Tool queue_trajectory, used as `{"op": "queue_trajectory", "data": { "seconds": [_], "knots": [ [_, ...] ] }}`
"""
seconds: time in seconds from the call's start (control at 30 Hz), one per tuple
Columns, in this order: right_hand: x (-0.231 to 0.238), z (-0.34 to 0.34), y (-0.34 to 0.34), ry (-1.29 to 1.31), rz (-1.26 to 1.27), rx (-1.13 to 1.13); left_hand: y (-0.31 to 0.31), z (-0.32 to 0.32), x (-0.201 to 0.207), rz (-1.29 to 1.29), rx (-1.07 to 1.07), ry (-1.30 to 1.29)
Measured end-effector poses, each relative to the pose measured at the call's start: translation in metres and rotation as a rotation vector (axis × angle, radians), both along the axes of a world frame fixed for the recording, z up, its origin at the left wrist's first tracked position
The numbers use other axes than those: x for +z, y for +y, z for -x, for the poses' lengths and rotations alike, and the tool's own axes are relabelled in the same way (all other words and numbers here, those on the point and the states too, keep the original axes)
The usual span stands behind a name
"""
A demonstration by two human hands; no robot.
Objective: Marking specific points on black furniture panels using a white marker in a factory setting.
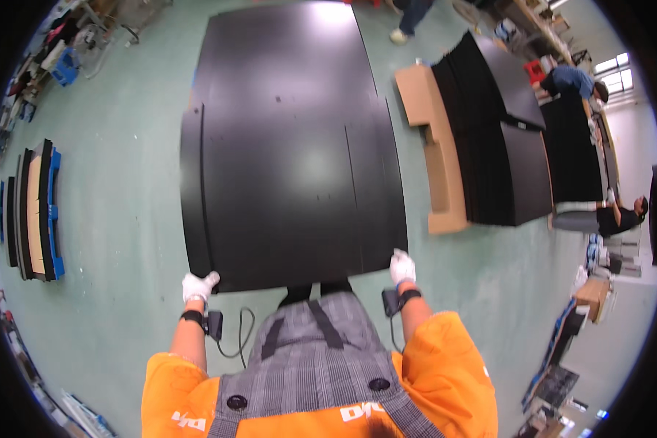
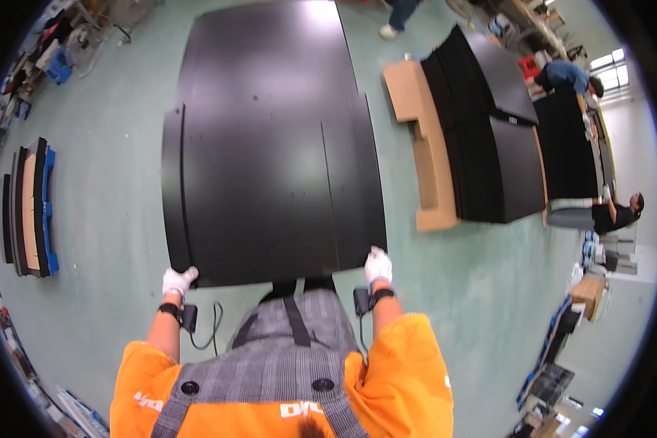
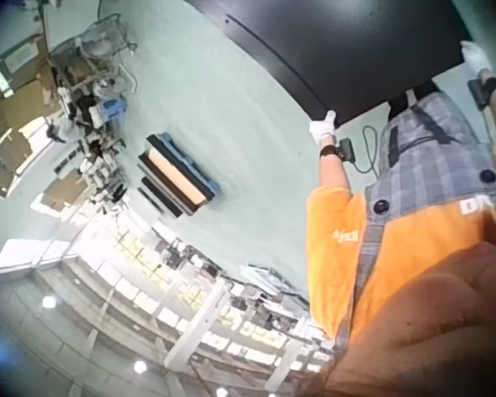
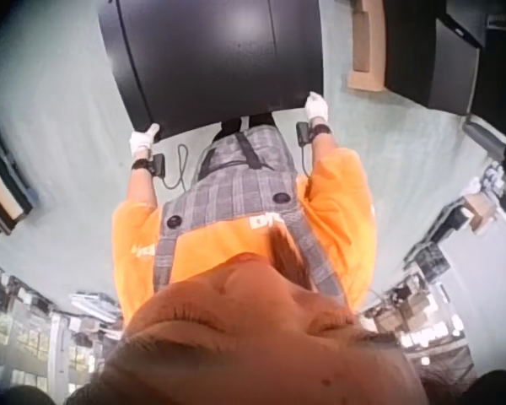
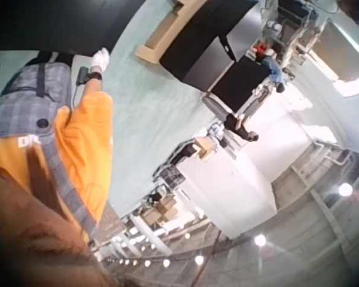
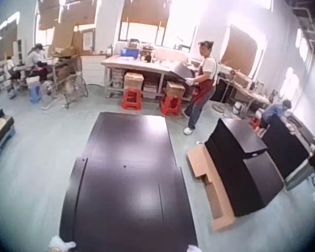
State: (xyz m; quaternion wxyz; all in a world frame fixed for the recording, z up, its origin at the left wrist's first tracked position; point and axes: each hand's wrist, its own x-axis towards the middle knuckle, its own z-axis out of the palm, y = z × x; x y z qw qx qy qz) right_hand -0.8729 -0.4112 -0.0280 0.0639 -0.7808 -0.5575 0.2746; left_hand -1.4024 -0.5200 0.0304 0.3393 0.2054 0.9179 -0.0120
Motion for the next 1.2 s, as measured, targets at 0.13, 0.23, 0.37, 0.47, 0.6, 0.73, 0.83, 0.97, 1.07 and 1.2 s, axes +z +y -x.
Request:
{"op": "queue_trajectory", "data": {
  "seconds": [0.13, 0.23, 0.37, 0.47, 0.6, 0.73, 0.83, 0.97, 1.07, 1.2],
  "knots": [
    [-0.025, -0.038, -0.002, 0.622, 0.182, -0.424, 0.006, 0.002, -0.008, 0.032, -0.02, 0.048],
    [-0.022, -0.044, -0.015, 0.79, 0.301, -0.619, 0.005, 0.003, -0.009, 0.048, -0.043, 0.071],
    [-0.015, -0.025, -0.034, 0.815, 0.263, -0.714, -0.004, 0.013, -0.016, 0.018, -0.023, 0.033],
    [-0.015, -0.018, -0.047, 0.764, 0.155, -0.651, -0.007, 0.014, -0.021, 0.016, -0.024, -0.01],
    [-0.01, -0.011, -0.041, 0.249, 0.148, -0.261, 0.001, 0.005, -0.012, 0.067, -0.013, 0.012],
    [0.01, 0.01, -0.022, 0.009, 0.225, -0.112, -0.004, 0.01, -0.014, 0.074, 0.021, 0.021],
    [0.005, 0.005, -0.02, -0.019, 0.239, -0.115, 0.004, 0.001, -0.002, 0.092, 0.058, -0.02],
    [0.014, 0.012, -0.015, -0.022, 0.292, -0.096, -0.005, 0.01, -0.014, 0.115, 0.083, -0.031],
    [0.017, 0.008, -0.011, -0.05, 0.364, -0.073, -0.005, 0.006, -0.02, 0.091, 0.074, 0.031],
    [0.016, 0.012, 0.002, -0.167, 0.432, -0.016, -0.002, 0.004, -0.023, 0.077, 0.058, 0.04]
  ]
}}
